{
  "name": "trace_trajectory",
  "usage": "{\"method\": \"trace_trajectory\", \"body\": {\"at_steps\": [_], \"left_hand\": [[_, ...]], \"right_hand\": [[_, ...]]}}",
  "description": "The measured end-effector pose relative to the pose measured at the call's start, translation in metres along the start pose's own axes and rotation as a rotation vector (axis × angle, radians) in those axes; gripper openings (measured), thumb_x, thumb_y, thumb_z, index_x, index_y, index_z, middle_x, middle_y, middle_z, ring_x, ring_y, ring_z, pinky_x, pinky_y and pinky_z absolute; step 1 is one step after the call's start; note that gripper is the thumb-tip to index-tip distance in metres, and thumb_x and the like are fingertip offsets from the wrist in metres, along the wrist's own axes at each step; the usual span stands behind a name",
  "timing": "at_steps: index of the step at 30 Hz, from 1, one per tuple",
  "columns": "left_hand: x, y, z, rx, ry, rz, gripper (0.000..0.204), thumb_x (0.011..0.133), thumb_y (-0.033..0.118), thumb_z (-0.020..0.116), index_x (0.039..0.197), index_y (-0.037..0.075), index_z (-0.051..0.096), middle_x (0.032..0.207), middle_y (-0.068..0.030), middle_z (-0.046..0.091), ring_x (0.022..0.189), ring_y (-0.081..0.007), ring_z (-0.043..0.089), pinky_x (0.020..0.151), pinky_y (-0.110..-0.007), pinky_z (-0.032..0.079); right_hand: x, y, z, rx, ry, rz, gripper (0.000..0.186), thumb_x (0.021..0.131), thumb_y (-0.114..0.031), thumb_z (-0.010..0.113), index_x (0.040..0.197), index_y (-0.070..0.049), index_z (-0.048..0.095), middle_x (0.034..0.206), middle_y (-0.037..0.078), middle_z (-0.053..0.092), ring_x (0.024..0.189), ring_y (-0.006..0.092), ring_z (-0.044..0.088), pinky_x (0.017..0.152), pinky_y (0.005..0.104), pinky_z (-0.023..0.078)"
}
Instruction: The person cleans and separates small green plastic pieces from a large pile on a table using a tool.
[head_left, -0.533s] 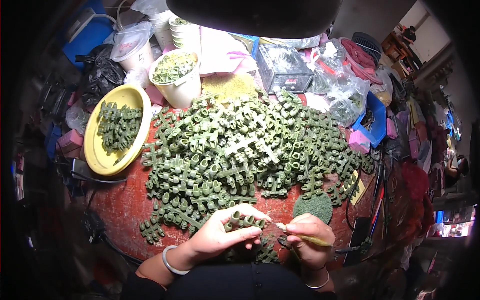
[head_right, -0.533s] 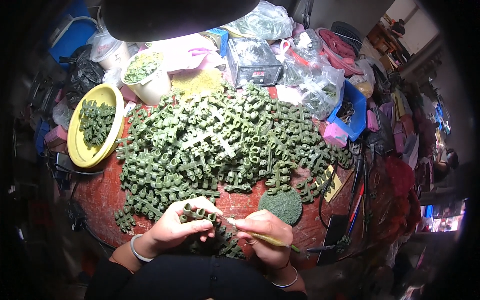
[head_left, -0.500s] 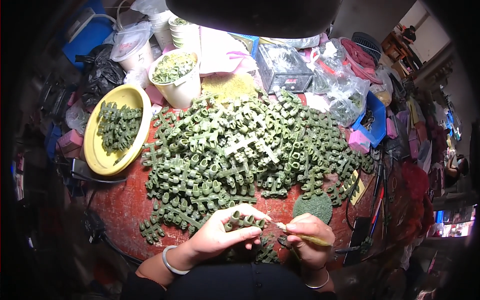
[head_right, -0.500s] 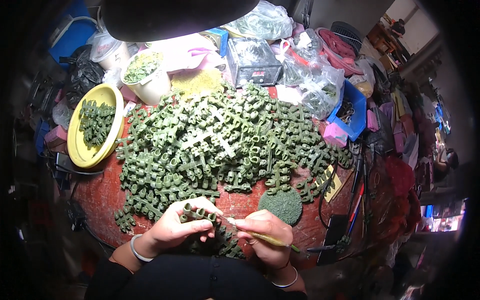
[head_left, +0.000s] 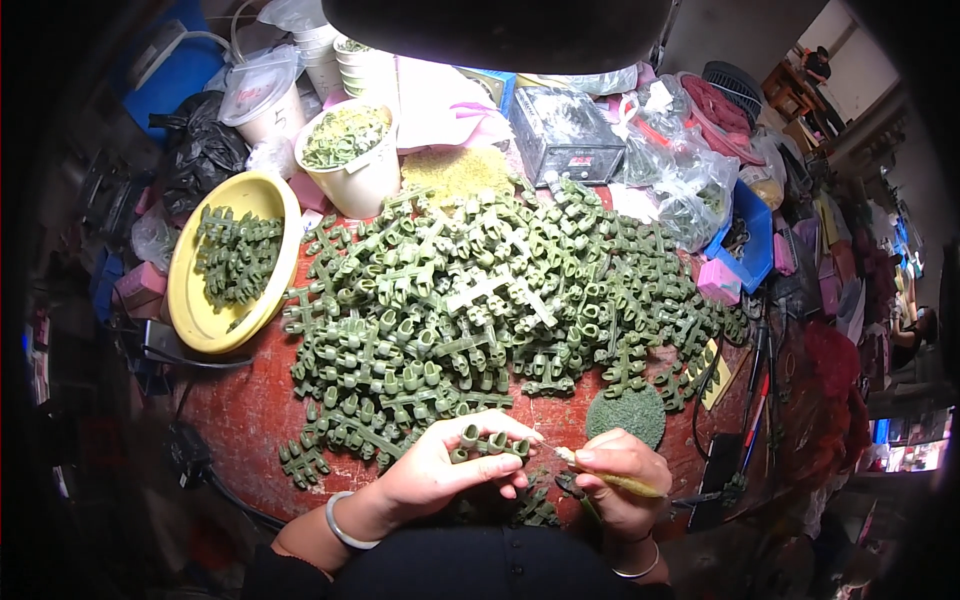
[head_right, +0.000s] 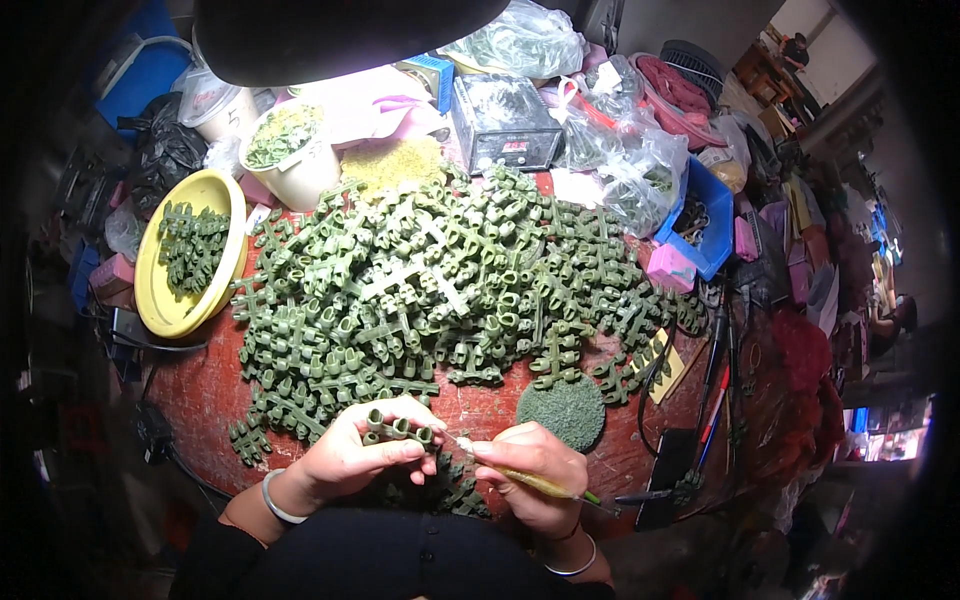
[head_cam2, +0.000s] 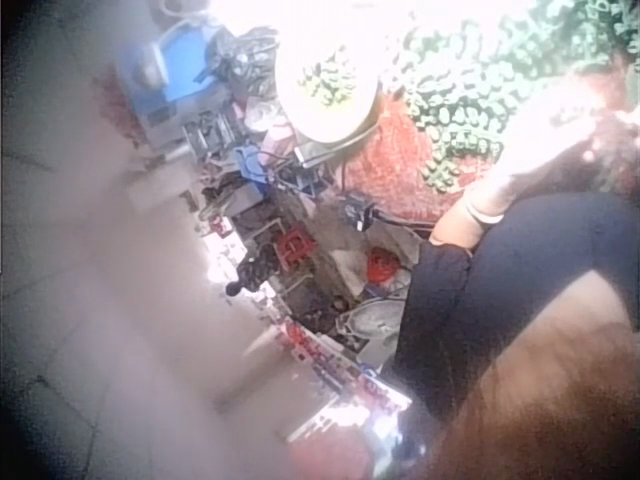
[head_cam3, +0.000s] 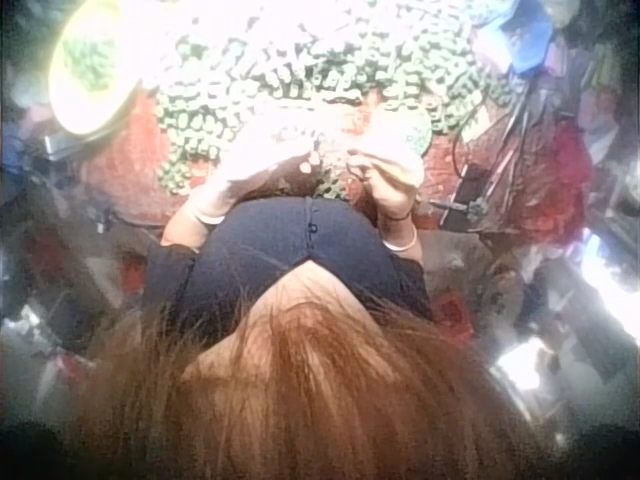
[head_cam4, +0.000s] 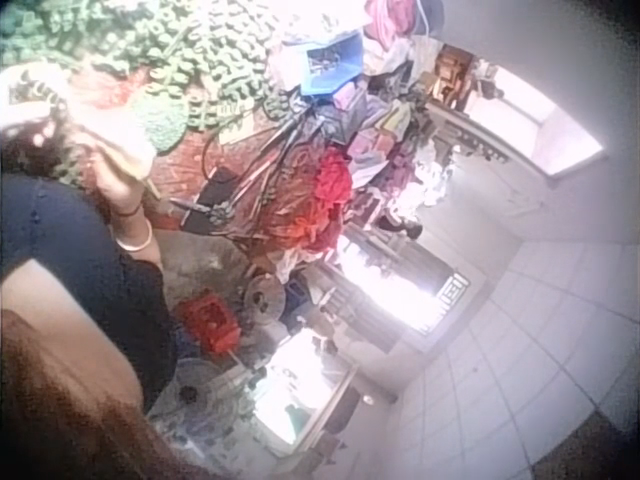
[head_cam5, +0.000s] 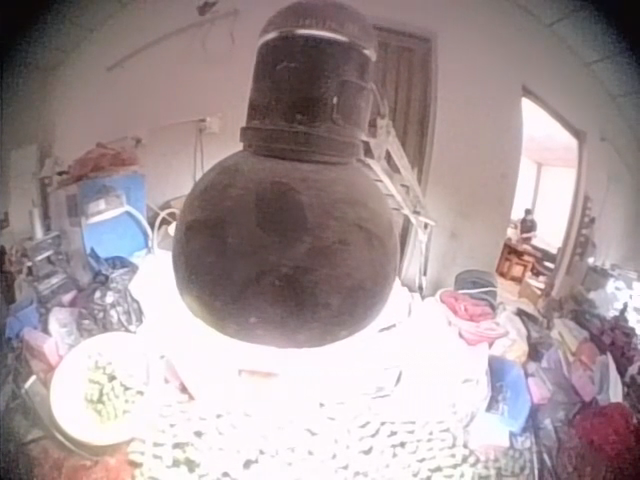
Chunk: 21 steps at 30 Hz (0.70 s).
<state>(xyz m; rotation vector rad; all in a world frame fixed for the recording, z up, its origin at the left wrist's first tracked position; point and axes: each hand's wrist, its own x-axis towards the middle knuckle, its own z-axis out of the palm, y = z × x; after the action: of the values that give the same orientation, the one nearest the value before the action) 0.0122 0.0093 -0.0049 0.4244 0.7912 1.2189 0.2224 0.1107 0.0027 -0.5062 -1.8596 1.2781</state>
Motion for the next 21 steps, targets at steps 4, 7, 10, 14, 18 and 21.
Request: {"method": "trace_trajectory", "body": {"at_steps": [4,7,10,14,18,21], "left_hand": [[0.0014,-0.0016,-0.0021,0.003,-0.02,0.028,0.026,0.095,-0.002,0.059,0.121,-0.005,0.059,0.11,-0.0134,0.061,0.093,-0.0226,0.068,0.078,-0.033,0.057],[0.0021,-0.0027,-0.0027,0.021,-0.037,0.046,0.026,0.095,-0.002,0.059,0.12,-0.005,0.06,0.111,-0.0138,0.061,0.093,-0.023,0.068,0.082,-0.035,0.056],[0.0035,-0.0031,-0.0027,0.052,-0.07,0.096,0.026,0.096,-0.001,0.059,0.121,-0.003,0.06,0.107,-0.0116,0.064,0.093,-0.0197,0.067,0.084,-0.033,0.055],[0.0027,-0.0022,-0.0038,0.141,-0.072,0.105,0.025,0.098,0.001,0.058,0.122,-0.001,0.061,0.104,-0.0093,0.067,0.096,-0.016,0.067,0.087,-0.03,0.054],[0.0037,-0.002,-0.0029,0.148,-0.098,0.137,0.025,0.097,0.001,0.058,0.122,-0.001,0.061,0.108,-0.0085,0.066,0.098,-0.0156,0.066,0.087,-0.03,0.054],[0.0037,-0.0028,-0.0028,0.17,-0.089,0.157,0.025,0.097,0.001,0.059,0.122,-0.001,0.061,0.111,-0.008,0.064,0.098,-0.0154,0.066,0.088,-0.03,0.053]], "right_hand": [[0.0,-0.003,0.0003,0.011,0.0,0.017,0.026,0.078,-0.002,0.08,0.102,0.002,0.072,0.086,0.011,0.07,0.076,0.0223,0.066,0.068,0.0312,0.052],[0.0018,-0.0053,0.0024,0.046,-0.028,0.018,0.027,0.078,-0.003,0.08,0.103,0.002,0.072,0.088,0.01,0.07,0.077,0.0221,0.066,0.069,0.0312,0.052],[0.0034,-0.0057,0.0024,0.062,-0.08,-0.015,0.027,0.079,-0.003,0.08,0.104,0.001,0.072,0.089,0.01,0.069,0.078,0.0217,0.066,0.07,0.0313,0.053],[0.0033,-0.0057,0.0036,0.063,-0.09,-0.017,0.027,0.079,-0.003,0.079,0.105,0.001,0.072,0.089,0.009,0.069,0.079,0.0216,0.066,0.071,0.0313,0.053],[0.0019,-0.0037,0.0031,0.047,-0.068,-0.004,0.027,0.081,-0.004,0.078,0.106,0.002,0.071,0.089,0.01,0.069,0.079,0.0217,0.066,0.071,0.0315,0.053],[0.0019,-0.0036,0.0027,0.042,-0.071,0.004,0.027,0.081,-0.004,0.078,0.107,0.002,0.071,0.09,0.01,0.07,0.079,0.0215,0.066,0.071,0.0317,0.053]]}}
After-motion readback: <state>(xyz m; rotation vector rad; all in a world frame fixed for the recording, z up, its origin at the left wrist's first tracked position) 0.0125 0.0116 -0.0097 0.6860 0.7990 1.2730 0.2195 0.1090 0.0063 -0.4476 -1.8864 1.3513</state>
